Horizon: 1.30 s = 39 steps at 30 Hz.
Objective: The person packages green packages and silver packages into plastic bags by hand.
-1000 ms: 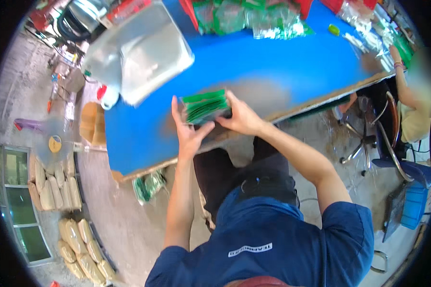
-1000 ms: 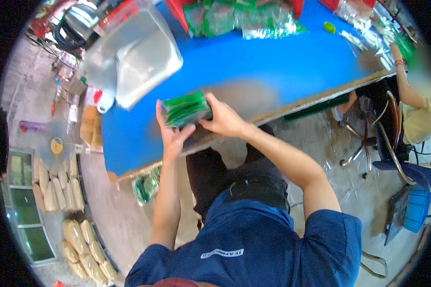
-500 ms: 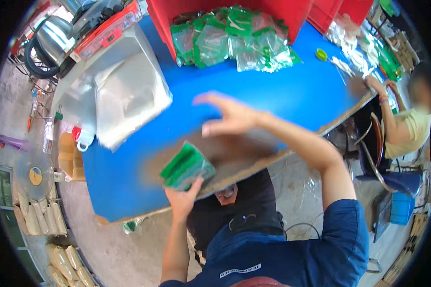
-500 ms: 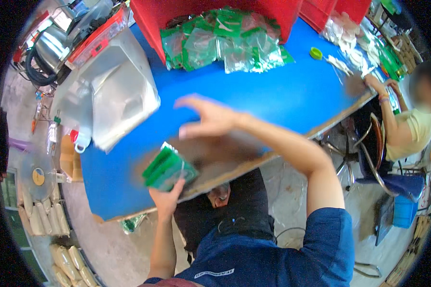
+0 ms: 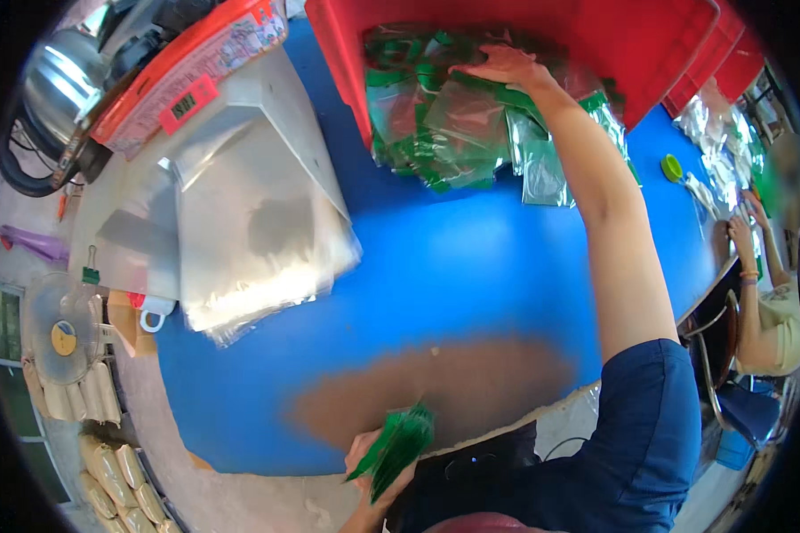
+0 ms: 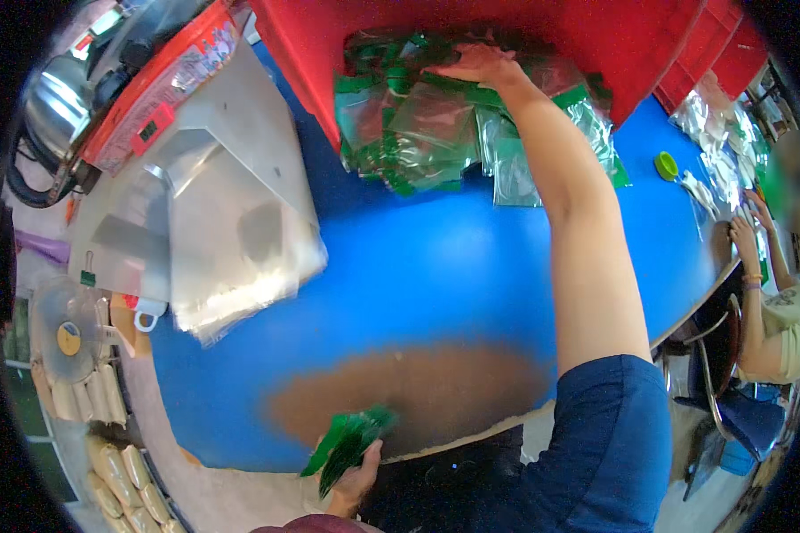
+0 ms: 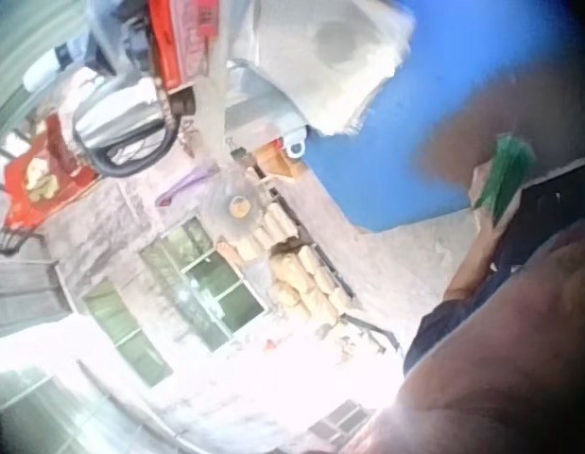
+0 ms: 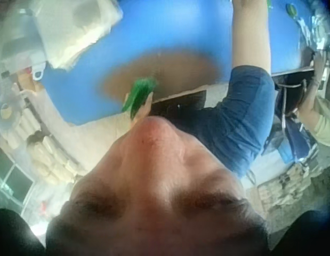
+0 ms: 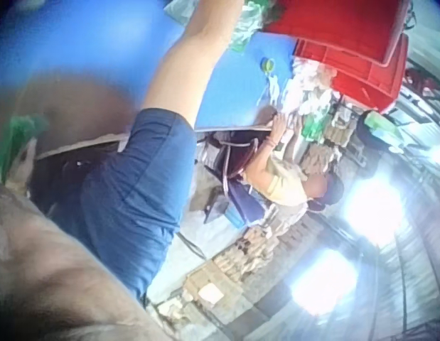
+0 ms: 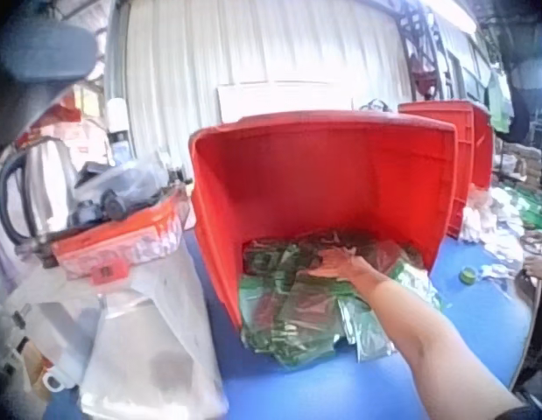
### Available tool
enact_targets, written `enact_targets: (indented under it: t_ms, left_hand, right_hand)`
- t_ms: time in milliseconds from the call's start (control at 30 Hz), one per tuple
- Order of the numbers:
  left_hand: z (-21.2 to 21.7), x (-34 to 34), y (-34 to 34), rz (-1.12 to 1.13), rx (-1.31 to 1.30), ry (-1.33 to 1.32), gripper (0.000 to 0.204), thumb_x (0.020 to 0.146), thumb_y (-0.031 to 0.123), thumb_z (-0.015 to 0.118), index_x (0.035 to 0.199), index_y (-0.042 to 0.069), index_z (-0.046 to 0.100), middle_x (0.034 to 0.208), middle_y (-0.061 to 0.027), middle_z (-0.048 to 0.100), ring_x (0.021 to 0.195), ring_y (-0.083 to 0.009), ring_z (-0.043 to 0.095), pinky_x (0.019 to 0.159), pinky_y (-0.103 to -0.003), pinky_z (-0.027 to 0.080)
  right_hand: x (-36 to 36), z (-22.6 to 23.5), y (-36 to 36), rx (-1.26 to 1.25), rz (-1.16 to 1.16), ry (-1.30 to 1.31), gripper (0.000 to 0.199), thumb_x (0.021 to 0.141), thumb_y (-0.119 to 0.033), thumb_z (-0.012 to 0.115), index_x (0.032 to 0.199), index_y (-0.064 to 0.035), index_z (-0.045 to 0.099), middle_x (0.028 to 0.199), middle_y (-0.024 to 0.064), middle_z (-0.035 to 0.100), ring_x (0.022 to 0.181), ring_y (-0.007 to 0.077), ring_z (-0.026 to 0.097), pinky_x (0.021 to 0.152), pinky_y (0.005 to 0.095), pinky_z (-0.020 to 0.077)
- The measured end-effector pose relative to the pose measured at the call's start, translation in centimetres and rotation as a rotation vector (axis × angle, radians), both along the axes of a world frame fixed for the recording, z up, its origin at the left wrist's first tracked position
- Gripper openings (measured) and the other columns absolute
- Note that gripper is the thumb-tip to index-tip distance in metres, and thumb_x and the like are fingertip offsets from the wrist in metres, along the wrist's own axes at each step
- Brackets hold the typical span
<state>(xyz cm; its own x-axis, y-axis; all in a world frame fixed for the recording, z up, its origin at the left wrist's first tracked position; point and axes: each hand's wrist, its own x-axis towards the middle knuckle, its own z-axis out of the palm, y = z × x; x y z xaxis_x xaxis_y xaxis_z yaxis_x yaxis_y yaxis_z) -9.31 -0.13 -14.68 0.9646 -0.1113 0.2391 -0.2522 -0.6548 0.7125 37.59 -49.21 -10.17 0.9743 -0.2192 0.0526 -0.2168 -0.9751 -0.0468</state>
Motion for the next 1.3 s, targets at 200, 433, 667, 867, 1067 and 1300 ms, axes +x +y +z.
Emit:
enact_targets:
  t_ms: [200,433,667,867,1067,1300]
  left_hand:
    - [-2.5,0.2,0.4,-0.06,-0.107,0.156,0.027,0.073,0.01,0.082,0.096,0.003,0.07,0.091,-0.0083,0.071,0.079,-0.0213,0.067,0.071,-0.033,0.054]
    - [0.5,0.5,-0.4,0.069,-0.416,0.205,0.036,0.076,0.002,0.082,0.107,-0.004,0.067,0.103,-0.0114,0.071,0.093,-0.0166,0.067,0.086,-0.032,0.053]
    - [3.4,1.5,-3.3,-0.021,-0.636,-0.068,0.031,0.074,0.002,0.082,0.102,-0.004,0.07,0.102,-0.0115,0.073,0.089,-0.0184,0.069,0.084,-0.032,0.053]
    - [2.6,0.6,0.4,-0.039,-0.842,0.247,0.044,0.076,0.002,0.081,0.116,0.0,0.064,0.112,-0.007,0.068,0.099,-0.0167,0.064,0.092,-0.034,0.049]
    - [0.8,-6.3,6.9,-0.013,-1.612,0.792,0.06,0.081,0.007,0.077,0.133,0.002,0.05,0.124,-0.0089,0.061,0.116,-0.0264,0.059,0.104,-0.043,0.046]
    - [-1.1,-8.3,6.3,-0.169,-1.777,1.051,0.072,0.076,0.011,0.08,0.137,0.002,0.044,0.136,-0.017,0.053,0.132,-0.0372,0.047,0.114,-0.056,0.034]
  right_hand:
    - [-12.2,-1.4,4.3,-0.079,0.031,-0.419,0.11,0.062,-0.088,0.06,0.145,-0.0173,0.047,0.146,0.0174,0.044,0.139,0.0456,0.034,0.112,0.0707,0.0164]
    - [-19.1,0.7,10.5,0.086,0.111,-0.599,0.09,0.08,-0.079,0.05,0.142,-0.0131,0.049,0.151,0.0228,0.037,0.142,0.0459,0.027,0.111,0.0703,0.0121]
    - [-25.6,-5.2,11.2,0.079,-0.219,-0.506,0.104,0.073,-0.086,0.051,0.148,-0.0134,0.042,0.153,0.0289,0.029,0.142,0.0531,0.02,0.11,0.0725,0.0071]
    - [-28.5,-1.7,16.8,0.246,-0.086,-0.633,0.092,0.085,-0.074,0.05,0.147,-0.0074,0.04,0.149,0.0291,0.037,0.14,0.0496,0.028,0.11,0.0685,0.019]
    - [-42.2,-2.6,25.4,0.12,0.282,-0.396,0.079,0.089,-0.06,0.055,0.139,-0.0007,0.046,0.141,0.0277,0.046,0.133,0.0445,0.042,0.108,0.0578,0.0329]
    - [-46.9,-3.2,25.3,0.411,0.329,-0.717,0.02,0.093,-0.005,0.059,0.112,-0.0002,0.062,0.107,0.0197,0.068,0.102,0.0377,0.066,0.084,0.0425,0.0543]
